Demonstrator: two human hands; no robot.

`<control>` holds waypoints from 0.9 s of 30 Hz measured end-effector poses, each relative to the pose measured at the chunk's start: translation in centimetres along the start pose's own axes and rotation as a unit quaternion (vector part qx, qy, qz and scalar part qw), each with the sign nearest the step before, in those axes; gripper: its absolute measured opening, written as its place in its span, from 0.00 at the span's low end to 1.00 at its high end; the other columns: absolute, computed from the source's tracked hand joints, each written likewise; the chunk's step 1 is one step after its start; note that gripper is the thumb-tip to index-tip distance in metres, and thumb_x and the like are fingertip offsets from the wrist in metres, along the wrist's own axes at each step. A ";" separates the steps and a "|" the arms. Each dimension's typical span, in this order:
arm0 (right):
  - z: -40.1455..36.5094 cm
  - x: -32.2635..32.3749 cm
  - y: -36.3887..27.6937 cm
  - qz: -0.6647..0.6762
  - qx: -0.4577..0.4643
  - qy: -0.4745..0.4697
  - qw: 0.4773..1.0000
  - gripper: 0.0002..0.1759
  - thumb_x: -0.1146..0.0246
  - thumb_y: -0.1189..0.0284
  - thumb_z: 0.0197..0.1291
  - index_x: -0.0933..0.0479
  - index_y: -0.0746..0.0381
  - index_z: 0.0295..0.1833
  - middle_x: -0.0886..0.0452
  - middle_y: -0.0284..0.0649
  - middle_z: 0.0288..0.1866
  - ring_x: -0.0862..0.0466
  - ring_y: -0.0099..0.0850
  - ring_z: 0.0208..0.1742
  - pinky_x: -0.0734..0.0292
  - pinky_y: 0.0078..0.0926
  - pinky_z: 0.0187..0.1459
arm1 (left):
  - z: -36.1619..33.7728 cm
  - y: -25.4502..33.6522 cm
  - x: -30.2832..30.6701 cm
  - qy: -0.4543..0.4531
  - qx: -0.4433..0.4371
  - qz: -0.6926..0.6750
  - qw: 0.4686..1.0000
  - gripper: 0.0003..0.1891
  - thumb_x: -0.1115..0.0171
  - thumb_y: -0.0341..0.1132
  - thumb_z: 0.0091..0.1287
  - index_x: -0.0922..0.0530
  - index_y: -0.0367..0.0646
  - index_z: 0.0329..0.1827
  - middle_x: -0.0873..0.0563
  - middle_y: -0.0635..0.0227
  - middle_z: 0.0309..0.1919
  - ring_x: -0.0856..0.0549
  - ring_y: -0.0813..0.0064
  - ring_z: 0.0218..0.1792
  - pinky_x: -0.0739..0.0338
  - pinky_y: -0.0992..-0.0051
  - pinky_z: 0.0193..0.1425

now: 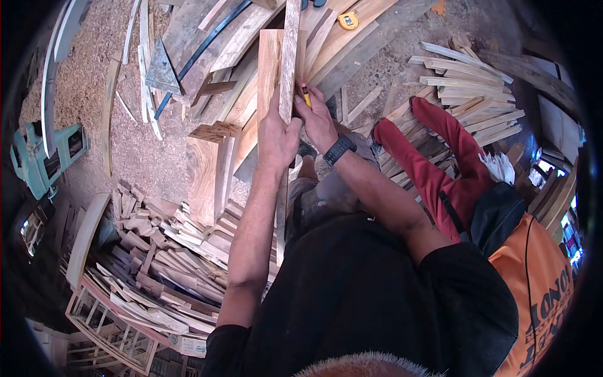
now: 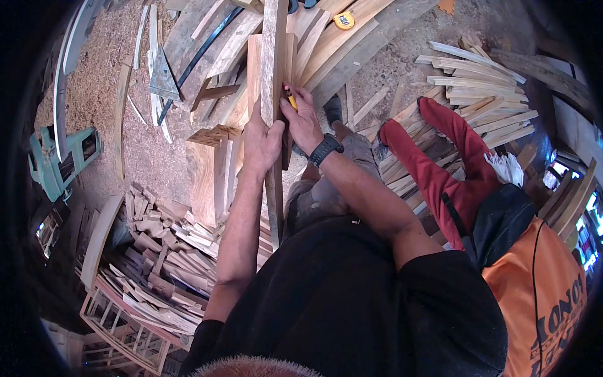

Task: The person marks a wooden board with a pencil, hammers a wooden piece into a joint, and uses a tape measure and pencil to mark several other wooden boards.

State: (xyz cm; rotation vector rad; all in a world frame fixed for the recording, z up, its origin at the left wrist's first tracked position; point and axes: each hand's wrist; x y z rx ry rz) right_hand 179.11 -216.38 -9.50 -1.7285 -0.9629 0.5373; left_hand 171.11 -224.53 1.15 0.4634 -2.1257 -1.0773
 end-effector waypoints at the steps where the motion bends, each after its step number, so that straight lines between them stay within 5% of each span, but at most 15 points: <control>1: 0.0 0.0 0.0 -0.001 0.002 0.001 1.000 0.29 0.43 0.60 0.79 0.30 0.60 0.79 0.33 0.56 0.74 0.32 0.48 0.77 0.38 0.39 0.79 | 0.0 -0.1 0.0 0.000 0.000 0.000 1.000 0.34 0.44 0.29 0.62 0.32 0.29 0.75 0.12 0.40 0.53 0.10 0.52 0.54 0.18 0.62 0.61; 22: -0.1 0.2 -0.6 0.011 -0.010 0.004 1.000 0.29 0.41 0.62 0.77 0.28 0.63 0.77 0.31 0.54 0.73 0.29 0.45 0.75 0.35 0.37 0.77 | 0.2 -0.3 0.0 -0.009 0.040 -0.007 0.999 0.32 0.44 0.29 0.62 0.29 0.30 0.73 0.13 0.41 0.56 0.12 0.53 0.58 0.21 0.63 0.66; 24: 0.0 0.1 -0.8 0.009 -0.015 0.005 1.000 0.29 0.40 0.61 0.77 0.28 0.63 0.77 0.31 0.53 0.73 0.29 0.45 0.75 0.35 0.36 0.77 | 0.3 -0.4 0.0 0.009 -0.011 0.009 1.000 0.37 0.43 0.33 0.61 0.33 0.34 0.78 0.13 0.33 0.50 0.12 0.37 0.54 0.18 0.53 0.60; 27: 0.0 0.1 -1.0 0.030 -0.026 0.006 0.999 0.29 0.40 0.61 0.77 0.28 0.63 0.77 0.31 0.53 0.73 0.29 0.45 0.74 0.35 0.36 0.77 | 0.1 0.0 0.3 -0.012 0.028 -0.007 1.000 0.33 0.43 0.31 0.62 0.30 0.31 0.74 0.12 0.41 0.55 0.11 0.52 0.57 0.21 0.62 0.65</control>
Point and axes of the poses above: each hand's wrist, its own z-axis towards the middle knuckle, its own x-axis out of the back of the hand, y = z × x
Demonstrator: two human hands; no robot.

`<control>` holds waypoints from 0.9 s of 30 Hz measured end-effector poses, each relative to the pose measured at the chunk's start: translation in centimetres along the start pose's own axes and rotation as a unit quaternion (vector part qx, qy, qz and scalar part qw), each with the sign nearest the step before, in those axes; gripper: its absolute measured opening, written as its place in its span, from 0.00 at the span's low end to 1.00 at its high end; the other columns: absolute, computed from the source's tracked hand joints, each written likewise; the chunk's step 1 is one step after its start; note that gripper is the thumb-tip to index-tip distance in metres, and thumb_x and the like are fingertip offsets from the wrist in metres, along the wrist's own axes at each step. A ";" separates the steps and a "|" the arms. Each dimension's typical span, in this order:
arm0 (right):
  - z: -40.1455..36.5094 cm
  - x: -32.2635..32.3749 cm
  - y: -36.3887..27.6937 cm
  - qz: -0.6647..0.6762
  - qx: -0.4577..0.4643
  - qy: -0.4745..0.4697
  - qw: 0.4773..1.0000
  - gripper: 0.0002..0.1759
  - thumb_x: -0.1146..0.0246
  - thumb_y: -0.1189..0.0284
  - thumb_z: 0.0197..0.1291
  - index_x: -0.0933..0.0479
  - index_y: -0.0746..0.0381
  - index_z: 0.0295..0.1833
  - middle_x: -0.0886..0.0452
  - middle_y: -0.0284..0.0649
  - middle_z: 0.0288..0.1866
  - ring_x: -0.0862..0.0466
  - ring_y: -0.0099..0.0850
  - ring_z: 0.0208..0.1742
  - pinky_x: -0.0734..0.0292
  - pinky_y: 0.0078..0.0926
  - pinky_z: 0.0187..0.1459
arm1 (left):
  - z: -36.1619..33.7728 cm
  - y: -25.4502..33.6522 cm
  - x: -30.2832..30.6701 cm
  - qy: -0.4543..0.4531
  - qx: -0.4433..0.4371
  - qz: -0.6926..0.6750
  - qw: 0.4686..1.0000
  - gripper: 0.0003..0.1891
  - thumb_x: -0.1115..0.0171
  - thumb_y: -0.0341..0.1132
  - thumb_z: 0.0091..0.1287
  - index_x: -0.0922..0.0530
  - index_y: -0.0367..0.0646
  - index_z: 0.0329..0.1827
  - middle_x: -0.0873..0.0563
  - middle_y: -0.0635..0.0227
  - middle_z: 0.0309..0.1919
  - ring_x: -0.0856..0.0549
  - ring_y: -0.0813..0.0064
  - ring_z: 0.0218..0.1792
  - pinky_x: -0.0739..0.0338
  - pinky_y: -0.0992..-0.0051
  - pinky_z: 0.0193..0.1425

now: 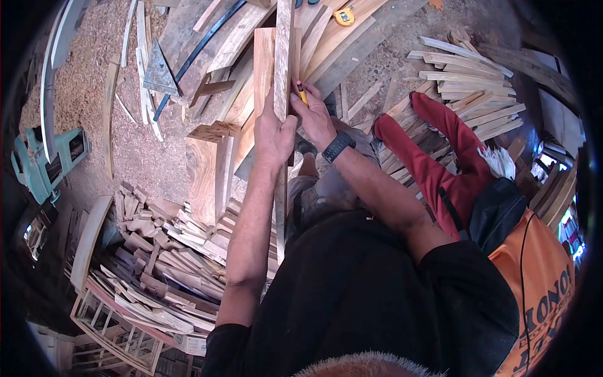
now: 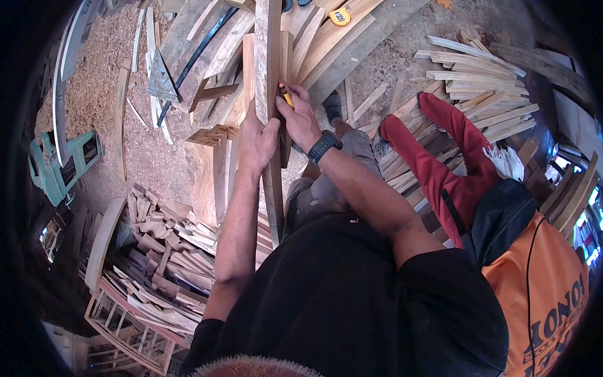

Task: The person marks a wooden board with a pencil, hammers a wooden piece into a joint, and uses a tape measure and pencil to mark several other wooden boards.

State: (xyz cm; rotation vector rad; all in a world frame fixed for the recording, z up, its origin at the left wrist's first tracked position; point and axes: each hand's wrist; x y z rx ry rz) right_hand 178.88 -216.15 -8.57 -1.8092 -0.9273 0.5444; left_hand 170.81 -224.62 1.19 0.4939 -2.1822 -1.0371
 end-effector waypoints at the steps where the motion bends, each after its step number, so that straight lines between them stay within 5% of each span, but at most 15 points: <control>1: -0.1 0.0 -0.2 0.005 -0.001 -0.001 1.000 0.29 0.40 0.61 0.77 0.28 0.63 0.77 0.31 0.53 0.73 0.29 0.45 0.74 0.35 0.36 0.77 | 0.0 0.1 0.0 0.000 0.001 0.000 1.000 0.33 0.43 0.31 0.62 0.30 0.31 0.74 0.12 0.41 0.55 0.11 0.52 0.57 0.21 0.62 0.65; 10: 0.1 0.0 0.3 -0.002 0.012 -0.002 1.000 0.28 0.40 0.61 0.77 0.27 0.62 0.77 0.30 0.52 0.72 0.29 0.44 0.74 0.35 0.36 0.76 | 0.1 0.2 0.1 0.000 0.004 0.005 1.000 0.34 0.43 0.31 0.62 0.31 0.31 0.75 0.12 0.41 0.54 0.11 0.52 0.56 0.19 0.62 0.63; 12: 0.2 0.0 0.3 0.003 0.013 -0.002 1.000 0.28 0.40 0.61 0.77 0.27 0.62 0.76 0.30 0.52 0.72 0.29 0.44 0.74 0.35 0.36 0.76 | 0.1 0.1 0.0 0.014 -0.034 0.011 0.999 0.35 0.43 0.31 0.61 0.32 0.33 0.76 0.13 0.33 0.49 0.12 0.38 0.54 0.18 0.53 0.59; 16: 0.1 0.0 0.0 -0.003 0.011 -0.011 1.000 0.27 0.43 0.62 0.80 0.28 0.63 0.78 0.26 0.46 0.73 0.33 0.41 0.77 0.39 0.35 0.78 | 0.1 0.0 0.0 0.009 -0.027 0.005 1.000 0.36 0.44 0.31 0.61 0.32 0.34 0.77 0.13 0.33 0.50 0.12 0.38 0.55 0.18 0.54 0.60; 18: 0.0 0.0 -0.2 0.006 0.002 -0.020 1.000 0.27 0.46 0.63 0.82 0.29 0.64 0.79 0.22 0.40 0.75 0.37 0.37 0.80 0.43 0.34 0.79 | 0.2 0.0 0.0 0.002 -0.010 0.005 1.000 0.33 0.44 0.31 0.62 0.30 0.31 0.74 0.12 0.40 0.53 0.11 0.52 0.55 0.19 0.62 0.63; 21: 0.0 0.0 0.0 -0.005 0.002 -0.020 1.000 0.27 0.46 0.63 0.82 0.29 0.63 0.79 0.22 0.40 0.75 0.38 0.36 0.80 0.44 0.33 0.80 | 0.1 0.0 0.0 0.005 -0.001 0.001 1.000 0.33 0.44 0.31 0.62 0.30 0.31 0.73 0.12 0.40 0.53 0.11 0.52 0.56 0.19 0.62 0.63; 23: 0.1 -0.1 0.4 0.002 0.023 -0.001 1.000 0.28 0.41 0.61 0.78 0.27 0.62 0.77 0.31 0.52 0.72 0.32 0.44 0.76 0.36 0.37 0.77 | 0.2 -0.1 -0.1 0.011 -0.014 0.000 1.000 0.33 0.44 0.31 0.62 0.29 0.31 0.73 0.12 0.40 0.52 0.11 0.52 0.55 0.19 0.61 0.63; 27: 0.1 0.0 0.5 0.008 0.017 -0.011 1.000 0.28 0.41 0.60 0.79 0.27 0.62 0.77 0.31 0.52 0.73 0.33 0.43 0.77 0.37 0.36 0.77 | 0.1 0.0 -0.4 0.025 -0.024 0.000 0.999 0.33 0.44 0.31 0.61 0.29 0.31 0.73 0.12 0.39 0.51 0.10 0.50 0.54 0.19 0.60 0.63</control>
Point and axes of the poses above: each hand's wrist, its own z-axis towards the middle knuckle, its own x-axis out of the back of the hand, y = z × x
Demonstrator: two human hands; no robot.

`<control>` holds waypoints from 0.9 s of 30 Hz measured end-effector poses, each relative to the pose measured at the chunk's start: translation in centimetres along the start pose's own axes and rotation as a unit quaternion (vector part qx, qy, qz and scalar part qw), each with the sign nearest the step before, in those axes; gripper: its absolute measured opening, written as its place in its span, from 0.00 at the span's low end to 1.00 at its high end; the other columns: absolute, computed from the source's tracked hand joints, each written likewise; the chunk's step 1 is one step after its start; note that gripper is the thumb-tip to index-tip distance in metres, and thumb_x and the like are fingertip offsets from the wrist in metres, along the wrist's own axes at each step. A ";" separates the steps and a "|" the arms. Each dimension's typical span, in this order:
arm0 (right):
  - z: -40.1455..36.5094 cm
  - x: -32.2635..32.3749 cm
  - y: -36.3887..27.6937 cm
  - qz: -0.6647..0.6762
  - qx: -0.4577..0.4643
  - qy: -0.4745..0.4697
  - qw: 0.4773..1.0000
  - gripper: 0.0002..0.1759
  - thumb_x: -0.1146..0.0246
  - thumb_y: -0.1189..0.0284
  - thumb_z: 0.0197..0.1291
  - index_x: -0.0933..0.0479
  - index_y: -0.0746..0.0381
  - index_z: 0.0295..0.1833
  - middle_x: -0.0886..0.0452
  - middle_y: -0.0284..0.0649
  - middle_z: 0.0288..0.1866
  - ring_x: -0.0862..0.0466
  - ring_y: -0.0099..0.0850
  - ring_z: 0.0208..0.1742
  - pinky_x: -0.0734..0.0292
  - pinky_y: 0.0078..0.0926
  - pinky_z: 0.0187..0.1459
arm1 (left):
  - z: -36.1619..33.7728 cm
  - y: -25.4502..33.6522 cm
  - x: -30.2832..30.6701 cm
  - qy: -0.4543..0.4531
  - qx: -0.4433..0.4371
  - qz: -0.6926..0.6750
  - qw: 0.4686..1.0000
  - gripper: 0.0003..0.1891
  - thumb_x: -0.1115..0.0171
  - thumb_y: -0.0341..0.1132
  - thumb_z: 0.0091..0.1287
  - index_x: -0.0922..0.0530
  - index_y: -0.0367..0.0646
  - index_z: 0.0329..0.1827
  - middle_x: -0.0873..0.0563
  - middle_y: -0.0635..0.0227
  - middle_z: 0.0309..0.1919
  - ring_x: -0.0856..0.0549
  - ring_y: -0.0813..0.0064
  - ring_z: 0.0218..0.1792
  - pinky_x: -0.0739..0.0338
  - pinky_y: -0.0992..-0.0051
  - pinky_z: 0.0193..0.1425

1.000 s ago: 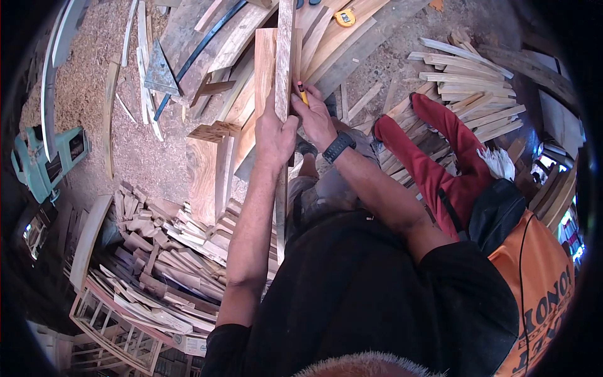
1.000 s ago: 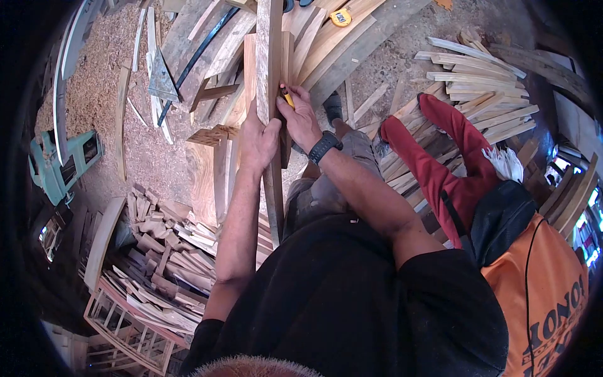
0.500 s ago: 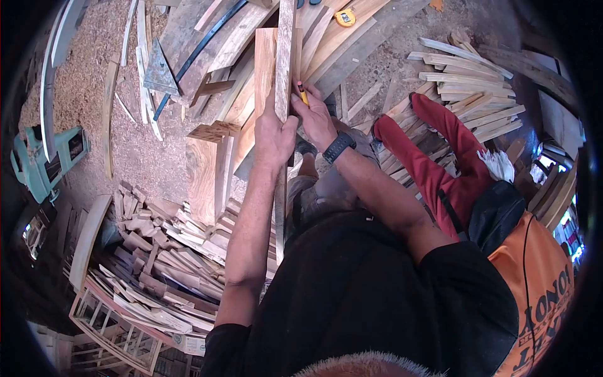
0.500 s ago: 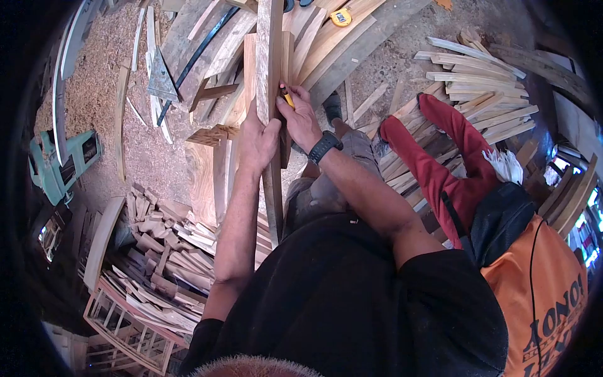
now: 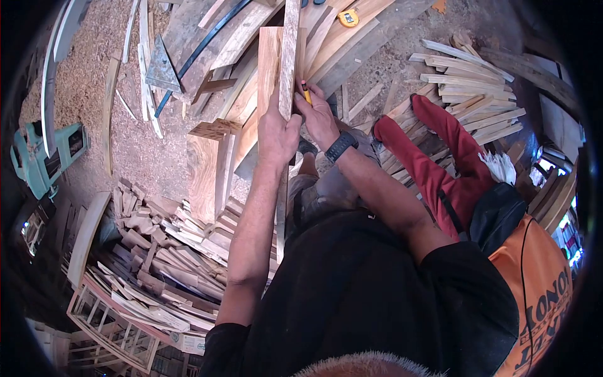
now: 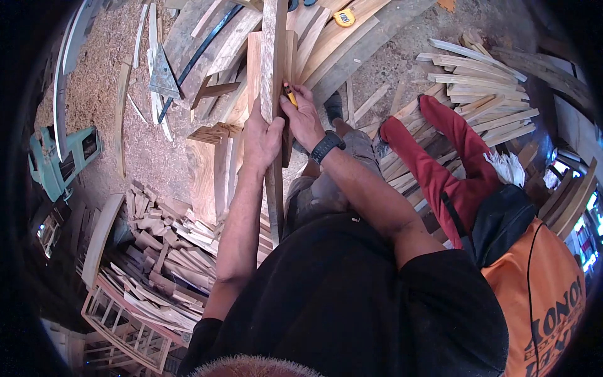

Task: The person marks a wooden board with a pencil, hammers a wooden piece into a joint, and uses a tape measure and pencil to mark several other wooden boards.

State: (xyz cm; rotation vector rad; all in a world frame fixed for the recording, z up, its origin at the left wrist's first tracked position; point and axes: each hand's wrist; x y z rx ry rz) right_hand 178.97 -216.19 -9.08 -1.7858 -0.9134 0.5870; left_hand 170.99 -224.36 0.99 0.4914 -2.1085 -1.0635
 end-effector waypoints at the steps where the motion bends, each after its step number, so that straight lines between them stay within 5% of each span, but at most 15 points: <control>1: 0.1 0.0 0.1 -0.001 -0.004 -0.001 1.000 0.28 0.41 0.60 0.79 0.27 0.62 0.77 0.31 0.52 0.73 0.33 0.43 0.77 0.37 0.36 0.78 | 0.0 0.3 0.0 0.002 0.000 -0.001 1.000 0.33 0.44 0.31 0.61 0.29 0.31 0.73 0.12 0.39 0.51 0.10 0.50 0.54 0.19 0.60 0.63; 4: 0.1 0.3 0.1 0.000 -0.007 -0.005 1.000 0.27 0.41 0.60 0.79 0.27 0.62 0.76 0.30 0.52 0.73 0.33 0.43 0.78 0.39 0.36 0.78 | -0.1 0.5 0.0 -0.007 0.027 0.023 0.999 0.34 0.43 0.32 0.61 0.30 0.29 0.73 0.12 0.37 0.50 0.10 0.47 0.54 0.19 0.59 0.63; 6: 0.2 0.3 0.4 0.004 -0.008 -0.011 1.000 0.27 0.41 0.60 0.79 0.26 0.62 0.76 0.29 0.53 0.72 0.34 0.43 0.78 0.41 0.37 0.79 | -0.2 0.1 -0.1 0.001 0.021 0.045 0.999 0.39 0.42 0.31 0.61 0.34 0.40 0.81 0.13 0.33 0.49 0.12 0.37 0.53 0.18 0.51 0.58; 8: 0.7 0.6 1.1 0.123 -0.024 0.005 0.992 0.26 0.41 0.59 0.80 0.24 0.62 0.74 0.23 0.47 0.66 0.24 0.37 0.69 0.30 0.34 0.71 | -0.4 -0.2 -0.2 0.005 0.022 0.043 0.999 0.39 0.41 0.31 0.61 0.34 0.40 0.81 0.13 0.33 0.47 0.12 0.36 0.52 0.18 0.51 0.58; 9: 0.6 1.4 -1.7 0.090 -0.080 0.031 0.992 0.24 0.43 0.57 0.81 0.21 0.62 0.70 0.19 0.41 0.56 0.18 0.28 0.55 0.22 0.26 0.56 | -0.5 -0.3 -0.3 0.009 0.023 0.041 0.999 0.39 0.41 0.31 0.62 0.34 0.40 0.81 0.12 0.34 0.45 0.12 0.36 0.51 0.18 0.50 0.57; 11: 1.1 4.3 -6.4 0.091 -0.135 0.073 0.984 0.23 0.45 0.55 0.82 0.19 0.62 0.65 0.17 0.36 0.49 0.19 0.21 0.45 0.22 0.20 0.45 | -0.3 1.1 0.1 0.000 0.064 0.051 0.997 0.38 0.40 0.31 0.62 0.34 0.40 0.80 0.12 0.34 0.45 0.12 0.35 0.51 0.19 0.48 0.58; 14: 3.9 8.9 -9.2 0.141 0.056 0.082 0.985 0.25 0.51 0.54 0.84 0.19 0.64 0.60 0.17 0.40 0.47 0.18 0.26 0.46 0.21 0.26 0.49 | -0.4 1.0 0.2 -0.009 0.112 0.042 0.993 0.37 0.36 0.30 0.63 0.34 0.39 0.79 0.13 0.34 0.50 0.14 0.35 0.55 0.21 0.47 0.63; 15: 5.2 9.6 -11.3 0.166 0.132 0.092 0.973 0.26 0.53 0.55 0.85 0.19 0.65 0.58 0.17 0.42 0.49 0.18 0.28 0.45 0.20 0.29 0.49 | -0.4 0.5 -0.1 0.013 0.064 0.054 0.996 0.38 0.37 0.31 0.63 0.34 0.39 0.80 0.14 0.33 0.43 0.13 0.36 0.48 0.20 0.49 0.59; 16: 6.2 10.6 -13.4 0.108 0.182 0.067 0.975 0.27 0.55 0.54 0.85 0.20 0.65 0.54 0.18 0.42 0.48 0.18 0.31 0.48 0.21 0.34 0.54 | -0.6 0.0 -0.4 0.033 0.015 0.066 0.997 0.39 0.39 0.32 0.62 0.35 0.40 0.81 0.14 0.33 0.36 0.12 0.37 0.42 0.18 0.50 0.54; 18: 8.9 11.8 -16.5 -0.008 0.286 0.038 0.957 0.28 0.55 0.53 0.85 0.21 0.67 0.52 0.19 0.40 0.44 0.19 0.30 0.43 0.24 0.31 0.53 | -0.7 0.7 0.1 0.002 0.078 0.054 0.996 0.39 0.37 0.31 0.62 0.35 0.42 0.81 0.13 0.33 0.43 0.12 0.36 0.48 0.19 0.49 0.58; 20: 9.8 10.8 -21.5 -0.367 0.353 -0.039 0.860 0.30 0.59 0.54 0.87 0.21 0.69 0.50 0.14 0.45 0.41 0.18 0.29 0.38 0.22 0.26 0.48 | -0.7 0.3 -0.2 0.018 0.041 0.059 0.997 0.40 0.36 0.30 0.62 0.36 0.42 0.81 0.13 0.35 0.48 0.13 0.35 0.53 0.19 0.50 0.61; 21: 11.0 10.1 -22.2 -0.367 0.354 -0.044 0.859 0.30 0.59 0.54 0.87 0.21 0.69 0.50 0.14 0.45 0.41 0.18 0.29 0.38 0.22 0.26 0.48 | -0.8 0.2 -0.2 0.020 0.044 0.057 0.997 0.40 0.36 0.30 0.62 0.36 0.42 0.81 0.13 0.35 0.48 0.13 0.35 0.53 0.19 0.50 0.61; 23: 13.9 8.1 -22.9 -0.358 0.275 -0.229 0.862 0.24 0.54 0.61 0.84 0.20 0.70 0.58 0.13 0.42 0.40 0.16 0.30 0.39 0.23 0.30 0.47 | -0.7 0.2 -0.2 0.013 0.042 0.056 0.997 0.40 0.35 0.29 0.62 0.36 0.42 0.81 0.13 0.35 0.50 0.14 0.36 0.54 0.20 0.50 0.63; 26: 13.8 2.5 -25.7 -0.347 0.197 -0.333 0.854 0.17 0.37 0.61 0.76 0.12 0.64 0.47 0.13 0.48 0.31 0.13 0.38 0.32 0.19 0.37 0.38 | -0.7 -0.2 -0.5 0.032 0.021 0.052 0.998 0.40 0.34 0.30 0.63 0.36 0.42 0.81 0.13 0.35 0.49 0.14 0.35 0.54 0.20 0.49 0.62; 27: 15.7 1.5 -24.3 -0.409 0.243 -0.397 0.785 0.19 0.38 0.59 0.76 0.13 0.64 0.43 0.15 0.48 0.28 0.14 0.39 0.29 0.20 0.38 0.36 | -0.7 -0.2 -0.4 0.033 0.021 0.051 0.998 0.40 0.34 0.30 0.63 0.36 0.42 0.81 0.13 0.35 0.49 0.14 0.35 0.54 0.20 0.49 0.62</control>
Point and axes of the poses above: each hand's wrist, its own z-axis towards the middle knuckle, its own x-axis out of the back of the hand, y = z × x
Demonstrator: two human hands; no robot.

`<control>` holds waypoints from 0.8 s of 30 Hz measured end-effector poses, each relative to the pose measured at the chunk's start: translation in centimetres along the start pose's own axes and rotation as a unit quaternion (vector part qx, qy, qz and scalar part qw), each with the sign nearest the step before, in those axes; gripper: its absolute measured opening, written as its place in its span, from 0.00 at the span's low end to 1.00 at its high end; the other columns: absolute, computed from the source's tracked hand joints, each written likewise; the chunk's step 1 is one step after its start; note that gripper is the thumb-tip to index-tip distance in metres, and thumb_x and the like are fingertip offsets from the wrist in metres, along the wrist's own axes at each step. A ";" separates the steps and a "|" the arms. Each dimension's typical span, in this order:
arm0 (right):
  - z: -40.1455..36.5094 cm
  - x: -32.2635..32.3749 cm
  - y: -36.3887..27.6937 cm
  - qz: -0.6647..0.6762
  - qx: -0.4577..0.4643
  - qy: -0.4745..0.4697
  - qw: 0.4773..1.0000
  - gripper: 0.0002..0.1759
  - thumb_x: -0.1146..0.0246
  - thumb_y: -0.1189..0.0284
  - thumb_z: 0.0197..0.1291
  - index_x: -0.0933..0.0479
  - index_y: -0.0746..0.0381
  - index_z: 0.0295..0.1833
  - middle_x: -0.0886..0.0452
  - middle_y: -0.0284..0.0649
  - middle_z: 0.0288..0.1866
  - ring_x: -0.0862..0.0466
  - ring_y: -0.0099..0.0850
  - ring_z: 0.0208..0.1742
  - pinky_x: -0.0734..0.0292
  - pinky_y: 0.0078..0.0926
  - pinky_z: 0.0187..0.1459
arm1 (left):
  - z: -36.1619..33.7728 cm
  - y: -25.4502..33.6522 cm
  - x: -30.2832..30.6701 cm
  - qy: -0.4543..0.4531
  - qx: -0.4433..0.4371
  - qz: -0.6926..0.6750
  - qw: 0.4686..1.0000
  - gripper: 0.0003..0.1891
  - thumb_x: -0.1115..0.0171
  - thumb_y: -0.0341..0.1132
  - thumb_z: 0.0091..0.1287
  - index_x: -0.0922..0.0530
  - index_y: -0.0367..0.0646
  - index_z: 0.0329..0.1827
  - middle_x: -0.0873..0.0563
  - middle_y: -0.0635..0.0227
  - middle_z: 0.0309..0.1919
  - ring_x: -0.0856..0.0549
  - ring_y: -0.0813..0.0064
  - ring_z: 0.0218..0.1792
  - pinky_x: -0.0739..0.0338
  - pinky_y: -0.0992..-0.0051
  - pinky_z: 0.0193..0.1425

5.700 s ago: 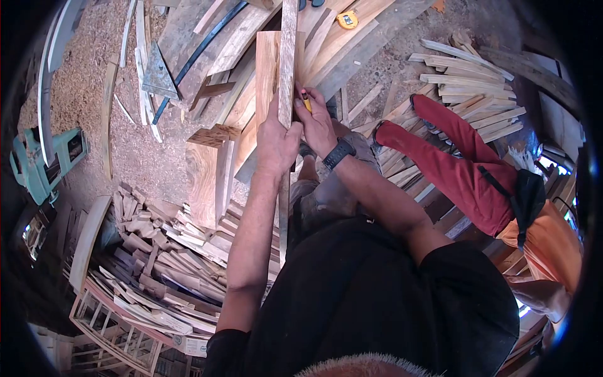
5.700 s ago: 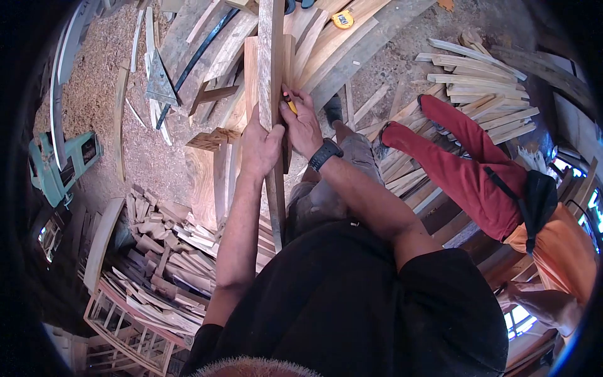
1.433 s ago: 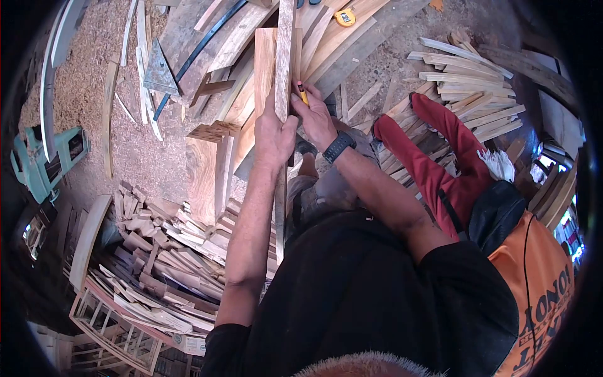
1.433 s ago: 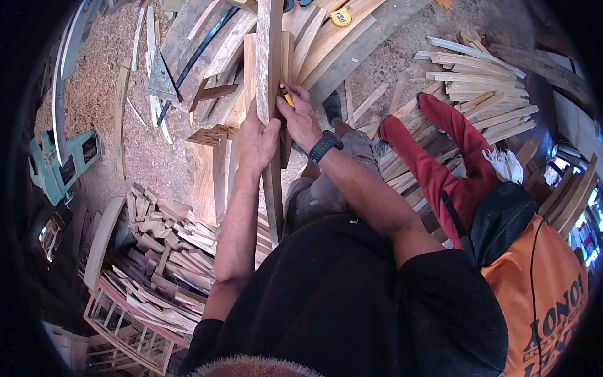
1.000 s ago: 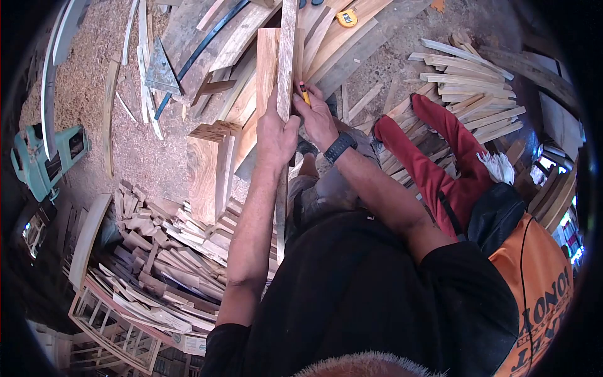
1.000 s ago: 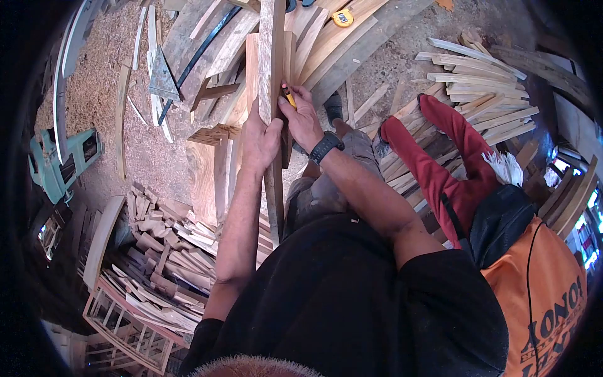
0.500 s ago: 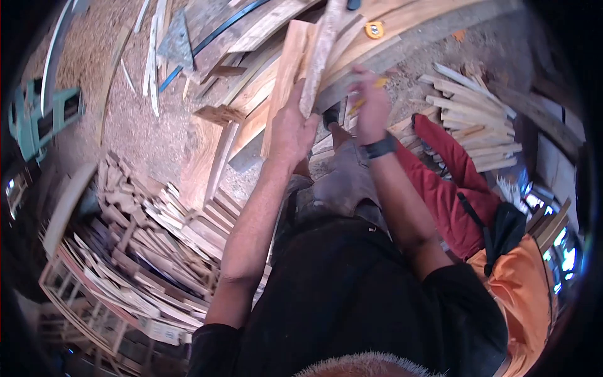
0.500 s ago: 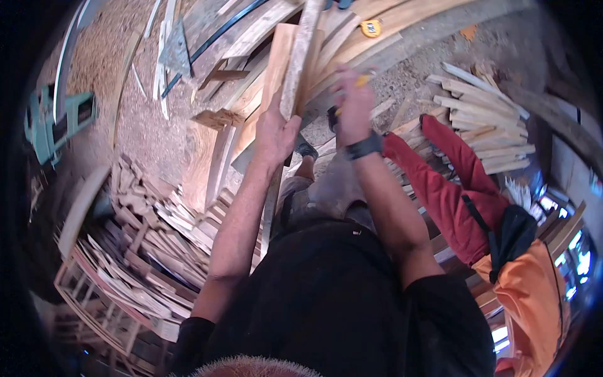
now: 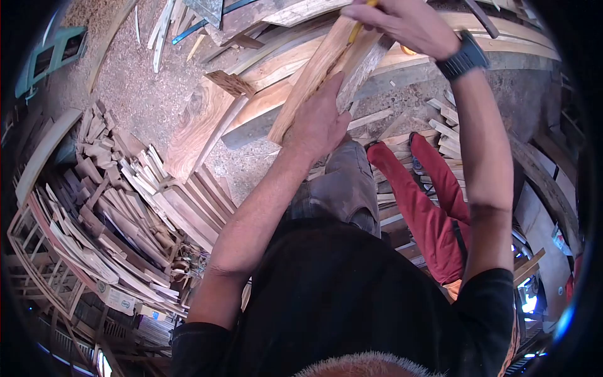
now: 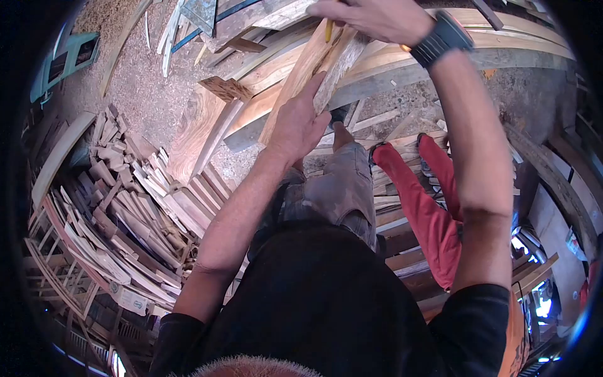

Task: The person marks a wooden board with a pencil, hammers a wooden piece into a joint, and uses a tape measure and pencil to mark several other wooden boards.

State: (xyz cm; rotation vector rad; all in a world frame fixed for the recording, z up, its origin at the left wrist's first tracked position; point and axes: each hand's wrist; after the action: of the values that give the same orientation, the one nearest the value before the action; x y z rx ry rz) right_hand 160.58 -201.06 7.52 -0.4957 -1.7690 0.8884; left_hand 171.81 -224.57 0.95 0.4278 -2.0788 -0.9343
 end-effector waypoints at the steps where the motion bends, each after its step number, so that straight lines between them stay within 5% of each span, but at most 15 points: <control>1: 1.5 -0.5 1.2 -0.079 0.053 -0.074 0.993 0.21 0.39 0.58 0.76 0.14 0.64 0.39 0.16 0.49 0.26 0.15 0.41 0.27 0.21 0.39 0.34 | 0.0 0.1 0.0 -0.003 0.008 0.003 1.000 0.40 0.34 0.30 0.63 0.36 0.42 0.81 0.13 0.36 0.49 0.14 0.35 0.54 0.20 0.49 0.62; 3: 3.2 -1.0 1.8 -0.081 0.018 -0.188 0.979 0.26 0.39 0.52 0.74 0.15 0.65 0.34 0.18 0.53 0.24 0.14 0.48 0.29 0.20 0.43 0.35 | 0.0 0.2 0.0 -0.010 0.013 0.004 1.000 0.39 0.34 0.30 0.63 0.36 0.43 0.81 0.13 0.36 0.49 0.14 0.35 0.54 0.20 0.49 0.62; 4: 3.7 -2.4 2.9 -0.186 0.055 -0.120 0.974 0.28 0.37 0.50 0.71 0.15 0.65 0.31 0.18 0.56 0.26 0.14 0.54 0.32 0.20 0.47 0.37 | 0.0 0.2 0.0 -0.010 0.013 0.001 1.000 0.39 0.35 0.31 0.63 0.36 0.43 0.81 0.13 0.36 0.49 0.14 0.35 0.53 0.20 0.49 0.62; 7: 4.9 -3.7 4.7 -0.201 0.037 -0.162 0.965 0.28 0.36 0.49 0.69 0.15 0.64 0.31 0.16 0.58 0.28 0.14 0.58 0.35 0.19 0.51 0.40 | 0.0 0.0 -0.2 -0.006 0.002 0.001 1.000 0.39 0.35 0.31 0.63 0.35 0.43 0.81 0.12 0.36 0.47 0.13 0.35 0.51 0.19 0.49 0.60; 14: 4.9 -4.4 4.3 -0.189 0.001 -0.196 0.962 0.21 0.34 0.53 0.66 0.12 0.61 0.33 0.13 0.53 0.29 0.11 0.53 0.36 0.17 0.50 0.43 | 0.2 0.4 0.2 -0.036 0.039 0.012 0.999 0.39 0.36 0.30 0.62 0.35 0.43 0.81 0.12 0.38 0.35 0.12 0.37 0.42 0.18 0.49 0.53; 24: 4.6 -4.2 3.5 -0.216 0.002 -0.189 0.958 0.19 0.37 0.57 0.65 0.13 0.62 0.33 0.12 0.54 0.31 0.10 0.53 0.37 0.16 0.51 0.44 | 0.2 0.6 0.4 -0.032 0.030 0.011 0.999 0.39 0.38 0.31 0.63 0.35 0.41 0.81 0.13 0.37 0.32 0.11 0.38 0.39 0.18 0.48 0.51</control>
State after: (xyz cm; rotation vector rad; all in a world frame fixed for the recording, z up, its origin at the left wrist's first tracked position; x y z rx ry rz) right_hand 157.55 -203.30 1.39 0.0810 -2.1102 0.7019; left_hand 171.42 -224.27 1.53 0.4101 -2.1694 -0.8849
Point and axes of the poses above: each hand's wrist, its own z-axis towards the middle knuckle, its own x-axis out of the back of the hand, y = z × x
